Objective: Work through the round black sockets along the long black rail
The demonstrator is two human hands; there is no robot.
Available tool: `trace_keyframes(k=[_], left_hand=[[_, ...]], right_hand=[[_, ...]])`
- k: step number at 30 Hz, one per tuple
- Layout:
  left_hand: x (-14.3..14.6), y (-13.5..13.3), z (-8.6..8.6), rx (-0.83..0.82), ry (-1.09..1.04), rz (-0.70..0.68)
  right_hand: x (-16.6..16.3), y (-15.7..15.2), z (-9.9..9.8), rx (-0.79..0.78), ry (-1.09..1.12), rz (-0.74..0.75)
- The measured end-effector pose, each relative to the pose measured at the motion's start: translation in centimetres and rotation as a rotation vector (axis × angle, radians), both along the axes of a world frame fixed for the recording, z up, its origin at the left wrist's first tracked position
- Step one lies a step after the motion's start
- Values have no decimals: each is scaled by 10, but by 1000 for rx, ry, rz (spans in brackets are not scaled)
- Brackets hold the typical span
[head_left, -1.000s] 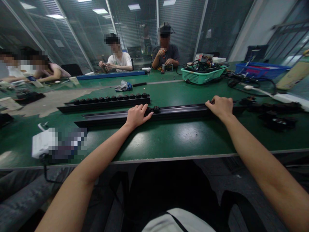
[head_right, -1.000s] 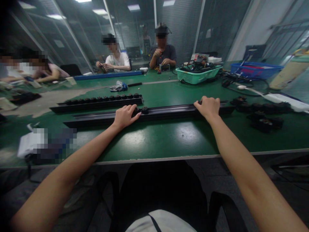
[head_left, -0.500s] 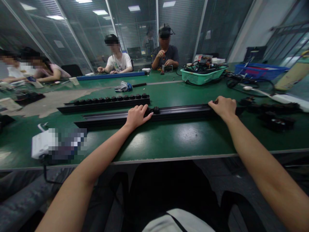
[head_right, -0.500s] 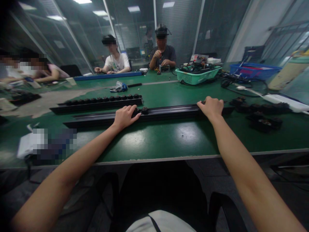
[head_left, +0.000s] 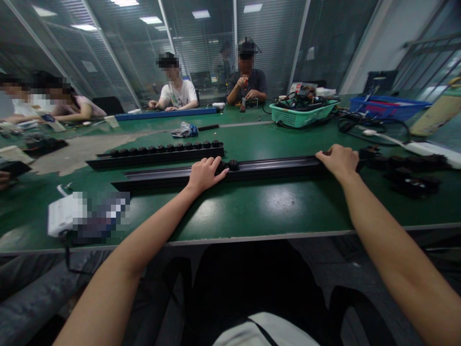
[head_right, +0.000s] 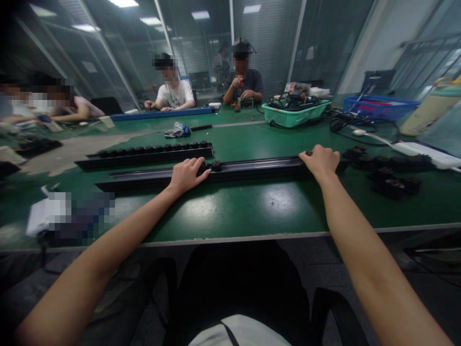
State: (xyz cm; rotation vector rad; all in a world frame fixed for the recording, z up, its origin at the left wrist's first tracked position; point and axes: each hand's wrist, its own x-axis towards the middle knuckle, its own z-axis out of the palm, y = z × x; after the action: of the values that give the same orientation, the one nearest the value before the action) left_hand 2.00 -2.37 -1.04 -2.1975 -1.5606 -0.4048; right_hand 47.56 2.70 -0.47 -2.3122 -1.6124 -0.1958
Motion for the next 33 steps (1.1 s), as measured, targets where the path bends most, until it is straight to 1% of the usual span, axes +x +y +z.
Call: trace_keyframes(k=[11,17,33], left_hand=[[-1,0,1,5,12,1],[-1,0,0,6,8,7],[0,-1,1,-1,11,1]], right_hand=[[6,0,-2,7,12,-36],[7,1,-1,-16,28,-69],[12,5,-7,28,16,-46]])
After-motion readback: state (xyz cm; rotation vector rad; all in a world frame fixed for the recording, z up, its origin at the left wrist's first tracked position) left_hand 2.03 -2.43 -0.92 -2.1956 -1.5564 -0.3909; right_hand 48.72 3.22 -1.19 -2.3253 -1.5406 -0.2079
